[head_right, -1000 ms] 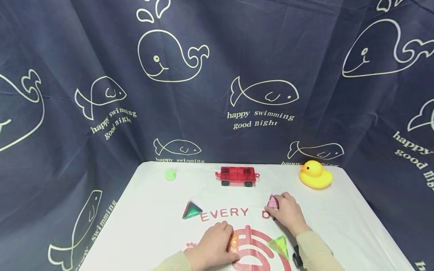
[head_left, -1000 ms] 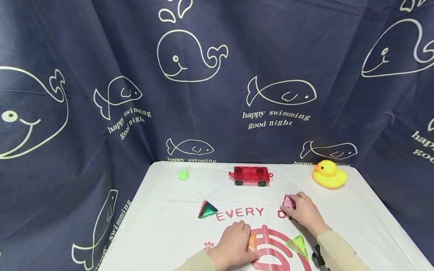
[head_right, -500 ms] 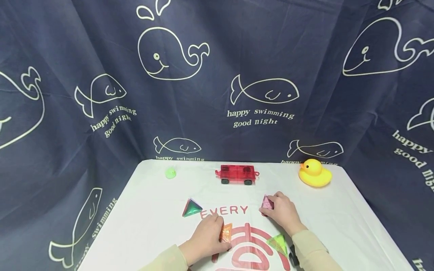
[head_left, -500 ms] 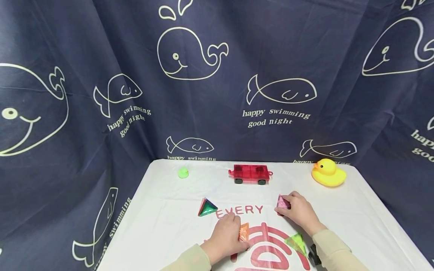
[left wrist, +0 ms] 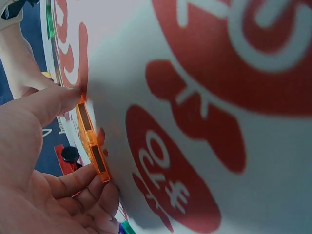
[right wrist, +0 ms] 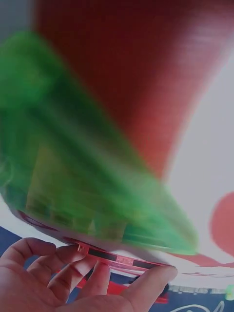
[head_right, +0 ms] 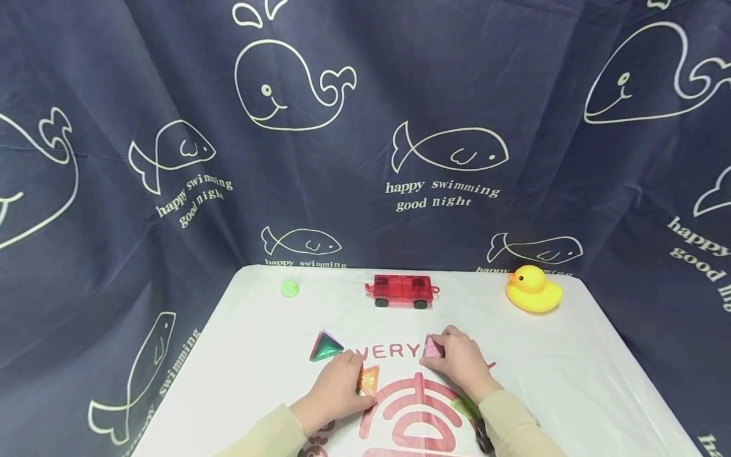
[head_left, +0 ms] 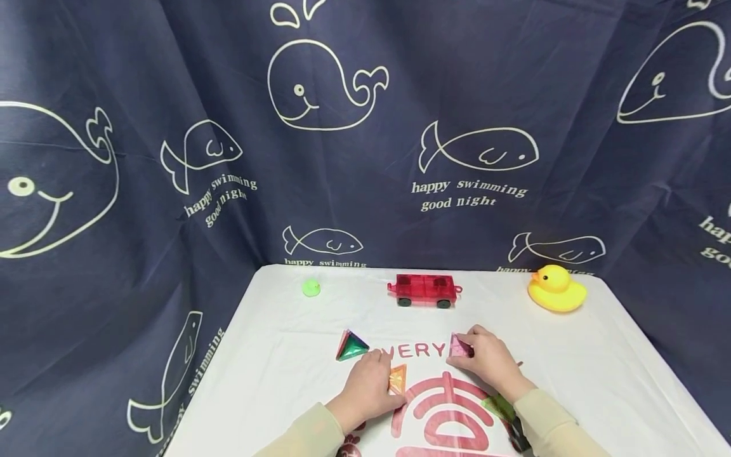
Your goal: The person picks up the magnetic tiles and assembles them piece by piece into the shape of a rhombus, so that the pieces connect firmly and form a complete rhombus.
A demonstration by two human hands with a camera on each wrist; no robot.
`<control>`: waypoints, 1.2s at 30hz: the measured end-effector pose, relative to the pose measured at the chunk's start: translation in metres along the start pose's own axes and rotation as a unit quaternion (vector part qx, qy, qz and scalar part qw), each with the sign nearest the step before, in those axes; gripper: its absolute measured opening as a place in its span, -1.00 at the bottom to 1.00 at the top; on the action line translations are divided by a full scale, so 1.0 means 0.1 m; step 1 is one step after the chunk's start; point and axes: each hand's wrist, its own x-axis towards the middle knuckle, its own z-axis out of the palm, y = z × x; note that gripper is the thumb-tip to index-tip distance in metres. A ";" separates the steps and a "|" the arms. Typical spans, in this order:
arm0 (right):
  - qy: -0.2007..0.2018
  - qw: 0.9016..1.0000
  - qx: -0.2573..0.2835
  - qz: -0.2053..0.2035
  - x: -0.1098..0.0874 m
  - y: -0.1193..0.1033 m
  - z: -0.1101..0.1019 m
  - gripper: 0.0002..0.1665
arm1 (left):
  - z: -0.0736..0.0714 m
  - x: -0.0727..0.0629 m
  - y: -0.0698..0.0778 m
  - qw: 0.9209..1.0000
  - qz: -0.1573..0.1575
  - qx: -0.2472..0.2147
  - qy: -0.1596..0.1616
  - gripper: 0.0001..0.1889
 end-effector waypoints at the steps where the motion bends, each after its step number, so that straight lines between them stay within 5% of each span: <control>1: -0.002 1.000 -0.001 0.000 -0.01 -0.03 0.01 -0.17 | -0.01 0.00 -0.01 1.000 -0.003 -0.001 -0.003 -0.06; 18: 0.013 0.998 0.007 -0.065 -0.03 -0.45 0.16 -0.28 | -0.07 0.08 -0.17 0.999 -0.004 -0.042 0.007 -0.25; 27: 0.004 0.997 0.012 -0.072 -0.01 -0.56 0.21 -0.27 | -0.08 0.13 -0.13 0.999 -0.007 -0.042 0.023 -0.30; 36: 0.002 0.997 0.015 -0.072 -0.02 -0.61 0.23 -0.28 | -0.09 0.09 -0.07 0.986 -0.054 -0.155 0.019 -0.35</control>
